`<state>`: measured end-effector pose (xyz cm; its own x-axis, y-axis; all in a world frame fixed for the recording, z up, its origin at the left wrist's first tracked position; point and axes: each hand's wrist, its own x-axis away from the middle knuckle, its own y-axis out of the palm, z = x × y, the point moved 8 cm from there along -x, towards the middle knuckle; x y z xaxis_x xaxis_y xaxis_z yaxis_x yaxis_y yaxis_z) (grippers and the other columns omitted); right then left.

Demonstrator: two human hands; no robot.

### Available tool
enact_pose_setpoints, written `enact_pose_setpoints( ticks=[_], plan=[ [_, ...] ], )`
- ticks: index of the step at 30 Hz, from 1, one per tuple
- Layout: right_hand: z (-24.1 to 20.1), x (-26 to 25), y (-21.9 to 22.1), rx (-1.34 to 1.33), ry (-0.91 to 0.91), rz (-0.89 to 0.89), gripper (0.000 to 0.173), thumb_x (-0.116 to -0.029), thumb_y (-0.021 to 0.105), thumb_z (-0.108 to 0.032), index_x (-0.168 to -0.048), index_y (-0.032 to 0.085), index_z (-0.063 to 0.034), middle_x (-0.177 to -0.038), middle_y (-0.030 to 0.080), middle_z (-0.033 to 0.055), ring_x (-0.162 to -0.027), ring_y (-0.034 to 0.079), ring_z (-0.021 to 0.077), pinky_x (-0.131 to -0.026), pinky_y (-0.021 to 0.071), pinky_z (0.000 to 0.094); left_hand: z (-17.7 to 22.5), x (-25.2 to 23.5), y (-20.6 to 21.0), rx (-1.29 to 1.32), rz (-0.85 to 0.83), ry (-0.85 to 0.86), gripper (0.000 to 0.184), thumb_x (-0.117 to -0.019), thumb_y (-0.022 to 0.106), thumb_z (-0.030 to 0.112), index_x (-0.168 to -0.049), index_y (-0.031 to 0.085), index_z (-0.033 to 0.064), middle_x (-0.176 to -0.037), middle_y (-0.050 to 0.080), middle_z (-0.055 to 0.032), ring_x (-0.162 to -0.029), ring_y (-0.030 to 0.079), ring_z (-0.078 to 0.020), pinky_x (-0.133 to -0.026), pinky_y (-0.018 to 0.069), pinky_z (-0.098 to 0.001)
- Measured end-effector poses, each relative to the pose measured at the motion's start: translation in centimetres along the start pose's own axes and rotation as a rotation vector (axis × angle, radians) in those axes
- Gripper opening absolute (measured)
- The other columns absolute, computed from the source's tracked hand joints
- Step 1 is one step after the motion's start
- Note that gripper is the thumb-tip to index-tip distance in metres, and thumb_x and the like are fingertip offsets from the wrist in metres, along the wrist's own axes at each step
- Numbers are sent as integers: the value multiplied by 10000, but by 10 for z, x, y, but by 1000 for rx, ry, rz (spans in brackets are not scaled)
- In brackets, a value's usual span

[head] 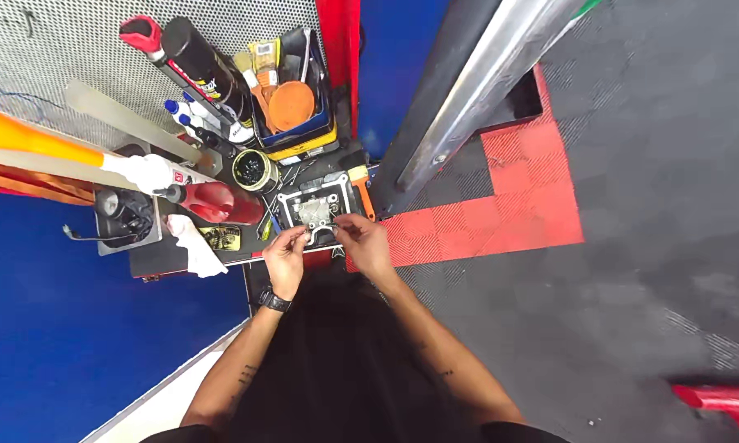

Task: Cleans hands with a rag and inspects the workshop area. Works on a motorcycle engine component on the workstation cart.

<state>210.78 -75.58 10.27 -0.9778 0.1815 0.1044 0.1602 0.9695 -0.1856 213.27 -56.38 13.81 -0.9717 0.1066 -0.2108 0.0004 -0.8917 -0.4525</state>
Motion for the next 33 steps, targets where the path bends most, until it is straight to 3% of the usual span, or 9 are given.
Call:
enact_pose_setpoints(
  ticks=[3, 7, 11, 19, 24, 30, 33],
  plan=[
    [-6, -5, 7, 99, -85, 18, 174, -967, 650, -153, -1067, 755, -57, -937, 759, 51, -803, 724, 88, -773, 610, 268, -5, -5, 2, -15, 5, 57, 149, -907, 744, 26, -1042, 748, -37, -977, 765, -119, -844, 740, -112, -807, 628, -266],
    [-26, -2, 16, 332, -275, 61, 187, -982, 608, -116, -1010, 776, -39, -955, 756, 115, -879, 736, 217, -823, 603, 358, -9, -5, 1, -4, -1, 93, 116, -899, 747, 10, -1003, 751, -41, -1047, 762, -157, -940, 752, -165, -850, 629, -297],
    [-38, 0, 27, 512, -400, 47, 208, -1008, 568, -111, -1013, 766, -44, -964, 745, 126, -945, 724, 278, -848, 594, 381, -5, -6, 3, -1, -11, 160, 72, -893, 742, -16, -956, 749, -50, -1047, 760, -180, -1018, 750, -213, -899, 626, -330],
    [-38, -5, 45, 646, -397, -37, 211, -1006, 523, -50, -1015, 734, -40, -961, 694, 153, -933, 687, 326, -790, 583, 420, 1, -13, 7, -139, -33, 278, 58, -916, 723, 16, -930, 774, -7, -1015, 767, -147, -1010, 743, -205, -936, 602, -328],
    [-37, 0, 43, 675, -415, -28, 247, -1007, 516, -61, -1091, 747, -34, -1019, 709, 157, -975, 687, 330, -828, 583, 415, 4, -12, 10, -150, -70, 322, 65, -930, 708, 17, -921, 770, -2, -1025, 762, -145, -1015, 737, -214, -942, 596, -333],
    [-38, -9, 39, 736, -399, 9, 250, -1035, 550, -180, -937, 718, -23, -922, 694, 155, -904, 689, 334, -778, 579, 422, -1, -12, 11, -173, -80, 309, 72, -932, 702, 22, -921, 769, -2, -1018, 763, -142, -1009, 739, -211, -937, 597, -327],
    [-40, -12, 37, 723, -371, -29, 234, -1019, 590, -217, -996, 728, -30, -962, 689, 168, -930, 682, 354, -783, 578, 451, -2, -12, 14, -187, -82, 331, 83, -940, 692, 20, -909, 767, 3, -1015, 760, -144, -1008, 735, -221, -938, 594, -334]
  ],
)
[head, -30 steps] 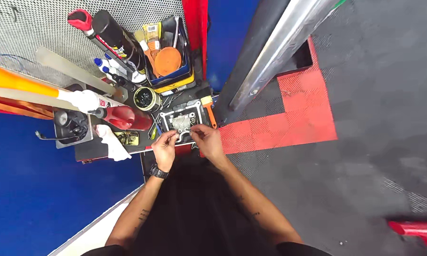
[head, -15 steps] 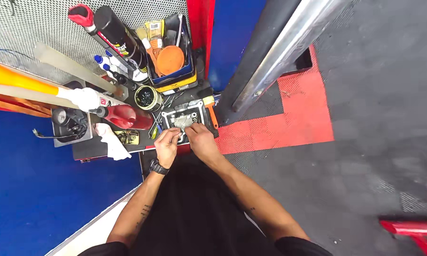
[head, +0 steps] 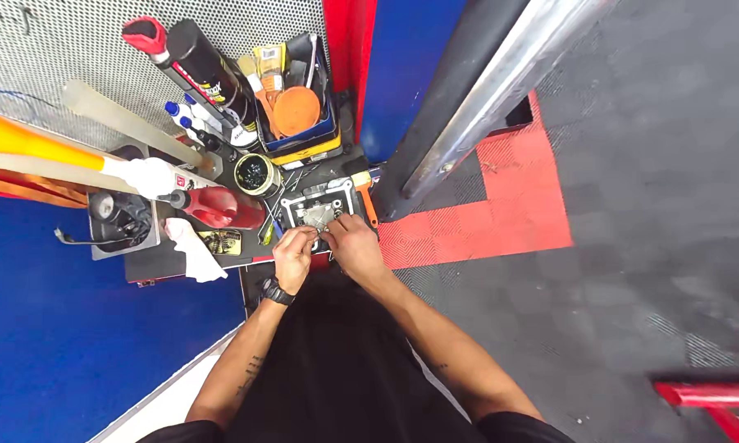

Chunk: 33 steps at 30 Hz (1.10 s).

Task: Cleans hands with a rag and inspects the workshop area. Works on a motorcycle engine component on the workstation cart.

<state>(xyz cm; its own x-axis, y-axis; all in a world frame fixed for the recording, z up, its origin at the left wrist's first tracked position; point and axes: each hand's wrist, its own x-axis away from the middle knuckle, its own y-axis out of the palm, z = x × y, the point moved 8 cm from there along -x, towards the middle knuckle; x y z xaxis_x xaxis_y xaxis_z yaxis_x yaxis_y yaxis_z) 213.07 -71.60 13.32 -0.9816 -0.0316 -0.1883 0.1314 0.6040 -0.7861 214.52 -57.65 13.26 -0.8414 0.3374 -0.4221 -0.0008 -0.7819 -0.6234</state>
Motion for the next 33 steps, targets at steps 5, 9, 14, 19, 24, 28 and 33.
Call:
enact_pose_setpoints(
  ticks=[5, 9, 14, 19, 24, 28, 33],
  plan=[
    [3, -1, 3, -43, -83, -15, 222, -1028, 557, -168, -996, 738, -43, -1004, 693, 155, -980, 679, 326, -844, 576, 424, -2, -1, 4, -8, -36, -13, 86, -934, 712, 56, -965, 791, 46, -1056, 721, -141, -1036, 687, -216, -959, 567, -324],
    [1, -3, -2, -56, -108, -43, 214, -1023, 553, -156, -1069, 738, -59, -1034, 697, 150, -995, 676, 325, -860, 573, 427, -8, -4, -4, -44, 15, -42, 163, -859, 827, 165, -978, 793, 59, -1019, 721, -129, -1026, 684, -214, -946, 564, -320],
    [-1, -4, -2, -22, -192, -49, 216, -1035, 562, -187, -998, 717, -42, -990, 701, 147, -976, 685, 314, -855, 574, 407, -5, -6, -3, -67, -23, -5, 84, -931, 724, 99, -952, 793, 57, -1009, 735, -122, -1030, 688, -225, -959, 557, -330],
    [-3, -6, -3, -14, -261, -82, 190, -1036, 550, -125, -1006, 718, -41, -996, 704, 143, -980, 682, 311, -862, 574, 395, -10, -3, -2, -28, -39, -28, 143, -898, 786, 186, -982, 781, 70, -1049, 723, -119, -1068, 673, -231, -980, 548, -330],
    [-6, -11, -5, -1, -284, -218, 213, -1042, 563, -194, -1115, 723, -74, -1083, 694, 138, -1031, 663, 299, -902, 561, 402, -14, 0, -1, -1, -27, -13, 110, -959, 682, 95, -979, 788, 74, -1015, 728, -106, -1064, 672, -238, -986, 547, -344],
    [-9, -14, -5, -44, -380, -266, 173, -1007, 550, -65, -1038, 720, -58, -1111, 680, 158, -1058, 663, 299, -921, 569, 396, -18, 8, 1, 65, 32, -114, 155, -953, 711, 180, -1071, 785, 112, -1171, 710, -116, -1230, 603, -292, -1095, 479, -415],
    [-5, -23, -7, -75, -472, -296, 181, -1019, 584, -125, -1115, 735, -95, -1361, 620, 183, -1265, 592, 323, -1068, 503, 434, -22, 17, 9, 240, 207, -318, 107, -885, 777, 92, -964, 763, 21, -1373, 605, -230, -1329, 569, -290, -1116, 497, -394]
  ],
)
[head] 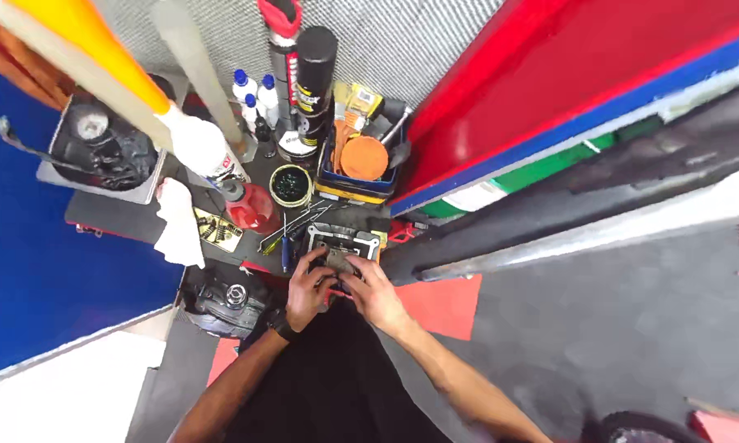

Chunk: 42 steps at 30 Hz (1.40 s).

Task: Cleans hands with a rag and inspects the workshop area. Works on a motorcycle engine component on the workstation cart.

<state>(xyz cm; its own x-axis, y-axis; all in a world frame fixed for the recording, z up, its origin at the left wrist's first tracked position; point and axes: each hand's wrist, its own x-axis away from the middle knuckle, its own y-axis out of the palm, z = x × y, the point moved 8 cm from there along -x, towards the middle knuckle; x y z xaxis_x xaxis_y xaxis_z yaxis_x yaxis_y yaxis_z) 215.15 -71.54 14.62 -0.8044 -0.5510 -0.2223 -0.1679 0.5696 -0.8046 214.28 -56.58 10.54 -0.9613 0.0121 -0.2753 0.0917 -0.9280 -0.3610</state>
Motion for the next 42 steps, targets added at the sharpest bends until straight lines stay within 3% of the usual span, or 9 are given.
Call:
enact_pose_setpoints(
  ticks=[8, 13, 18, 23, 28, 30, 34, 37, 42],
  plan=[
    [11, -5, -1, -38, -101, 50, 162, -984, 669, -187, -1081, 766, -100, -1373, 630, 181, -1174, 639, 337, -992, 544, 434, -9, 9, 6, 220, 150, -93, 192, -901, 727, 72, -1078, 755, 1, -1532, 443, -271, -1409, 492, -333, -1149, 478, -437],
    [10, -5, 2, -21, -114, 15, 143, -987, 654, -185, -975, 764, -94, -1346, 639, 169, -1142, 639, 332, -968, 541, 432, -16, 20, 12, 242, 245, -131, 85, -878, 762, 50, -957, 760, 18, -1485, 521, -209, -1381, 525, -284, -1147, 475, -435],
    [9, -12, 1, -1, -108, -41, 147, -971, 649, -165, -1013, 782, -118, -1386, 610, 162, -1167, 616, 324, -984, 524, 429, -17, 17, 12, 301, 213, -112, 219, -898, 741, 89, -1104, 751, 16, -1547, 458, -201, -1418, 485, -272, -1159, 458, -421],
    [8, -13, 2, 61, -94, -37, 145, -934, 716, -208, -965, 766, -75, -1336, 642, 169, -1161, 636, 328, -974, 540, 431, -19, 17, 16, 314, 257, -111, 109, -929, 714, 93, -976, 757, 5, -1490, 528, -195, -1422, 482, -262, -1186, 422, -420],
    [6, -12, -1, 51, -125, -15, 112, -934, 705, -171, -921, 766, -77, -1266, 656, 180, -1096, 650, 302, -935, 554, 409, -17, 17, 12, 413, 208, -100, 293, -963, 658, 93, -1236, 710, 0, -1574, 429, -201, -1424, 480, -264, -1166, 449, -397],
    [12, -7, -14, 11, -60, 27, 144, -946, 707, -177, -975, 763, -48, -1212, 678, 166, -1080, 677, 255, -930, 581, 375, -21, 19, 3, 419, 265, -168, 385, -974, 653, 107, -1330, 624, -35, -1540, 466, -206, -1347, 560, -265, -1111, 511, -390],
    [70, 14, -18, -142, 384, -17, 204, -981, 645, -170, -1096, 749, -37, -975, 727, 95, -836, 702, 153, -776, 601, 352, -32, 27, -17, 32, 355, -455, 229, -1013, 620, 201, -1104, 759, 44, -1173, 703, -130, -1036, 693, -172, -942, 572, -336],
    [89, 21, 4, -380, 587, -113, 227, -996, 638, -172, -1137, 733, -22, -858, 732, 70, -708, 700, 128, -687, 617, 337, -28, 26, -16, -101, 223, -516, 233, -1006, 639, 248, -1069, 780, 75, -1141, 719, -123, -1021, 701, -201, -949, 568, -391],
    [86, 18, 4, -323, 568, -50, 195, -963, 678, -169, -1090, 769, -52, -907, 735, 61, -747, 688, 113, -723, 600, 325, -20, 27, -16, -197, 139, -628, 240, -985, 668, 271, -1105, 782, 96, -1190, 710, -126, -1051, 699, -244, -960, 560, -448]
  ],
)
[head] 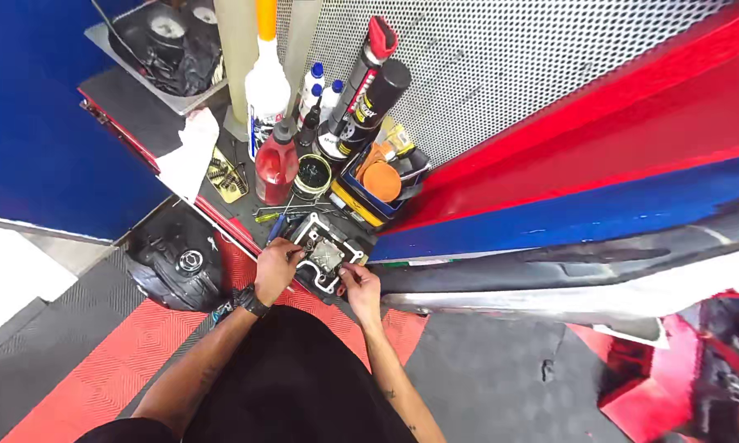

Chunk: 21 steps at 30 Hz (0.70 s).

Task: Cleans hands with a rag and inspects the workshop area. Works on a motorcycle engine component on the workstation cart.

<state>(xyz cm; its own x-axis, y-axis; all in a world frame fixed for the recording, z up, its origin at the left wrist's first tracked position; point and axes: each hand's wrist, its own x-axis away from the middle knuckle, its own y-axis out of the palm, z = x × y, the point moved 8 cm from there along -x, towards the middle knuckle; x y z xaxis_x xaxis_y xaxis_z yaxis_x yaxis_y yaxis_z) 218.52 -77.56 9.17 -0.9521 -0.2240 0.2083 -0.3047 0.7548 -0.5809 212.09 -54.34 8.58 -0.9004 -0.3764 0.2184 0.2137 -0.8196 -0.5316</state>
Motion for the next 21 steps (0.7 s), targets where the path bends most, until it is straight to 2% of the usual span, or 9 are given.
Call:
enact_pose_setpoints(
  ticks=[1, 3, 6, 9, 13, 17, 21],
  plan=[
    [-5, 1, -1, 36, -19, 19, 195, -952, 688, -172, -1082, 776, -58, -940, 733, 65, -789, 680, 117, -761, 581, 327, 1, 0, 0, -11, -15, -17, 244, -984, 668, 270, -1107, 781, 92, -1201, 707, -129, -1072, 694, -255, -974, 552, -462],
    [-11, 2, -2, 66, -15, 33, 192, -943, 694, -193, -1053, 778, -60, -912, 727, 59, -776, 669, 115, -754, 569, 334, 1, -2, 2, 5, -29, -27, 238, -982, 672, 261, -1095, 781, 82, -1208, 704, -133, -1089, 691, -254, -989, 549, -460],
    [-6, -2, 2, -90, 69, 2, 170, -967, 658, -169, -1011, 743, -28, -798, 696, 50, -668, 657, 120, -651, 583, 326, 0, -5, 2, 50, -81, -49, 263, -980, 675, 286, -1097, 768, 70, -1207, 696, -133, -1057, 694, -239, -972, 556, -443],
    [-2, -3, 7, -205, 111, -4, 147, -978, 647, -130, -1003, 713, -1, -775, 665, 49, -626, 630, 118, -600, 569, 298, -2, -8, 3, 59, -149, -89, 287, -989, 664, 296, -1134, 749, 63, -1214, 687, -143, -1055, 691, -248, -977, 552, -453],
    [-1, -1, 5, -151, 120, 43, 133, -965, 676, -144, -986, 732, -26, -765, 677, 39, -615, 630, 109, -595, 564, 300, 0, -9, 5, 5, -156, -145, 270, -992, 651, 286, -1129, 748, 74, -1215, 688, -129, -1069, 683, -255, -984, 537, -472],
    [-4, -1, 3, -71, 106, 61, 145, -955, 682, -172, -976, 750, -45, -768, 692, 24, -621, 637, 100, -613, 568, 310, -1, -10, 2, 12, -160, -109, 282, -990, 654, 309, -1118, 753, 78, -1207, 690, -120, -1041, 692, -230, -961, 553, -438],
    [-2, -2, 4, -104, 103, 40, 160, -966, 663, -184, -991, 738, -45, -767, 675, 19, -623, 624, 88, -605, 558, 289, -2, -12, 2, 29, -164, -74, 277, -997, 647, 309, -1106, 760, 80, -1196, 694, -119, -1017, 695, -217, -943, 558, -419]
  ],
)
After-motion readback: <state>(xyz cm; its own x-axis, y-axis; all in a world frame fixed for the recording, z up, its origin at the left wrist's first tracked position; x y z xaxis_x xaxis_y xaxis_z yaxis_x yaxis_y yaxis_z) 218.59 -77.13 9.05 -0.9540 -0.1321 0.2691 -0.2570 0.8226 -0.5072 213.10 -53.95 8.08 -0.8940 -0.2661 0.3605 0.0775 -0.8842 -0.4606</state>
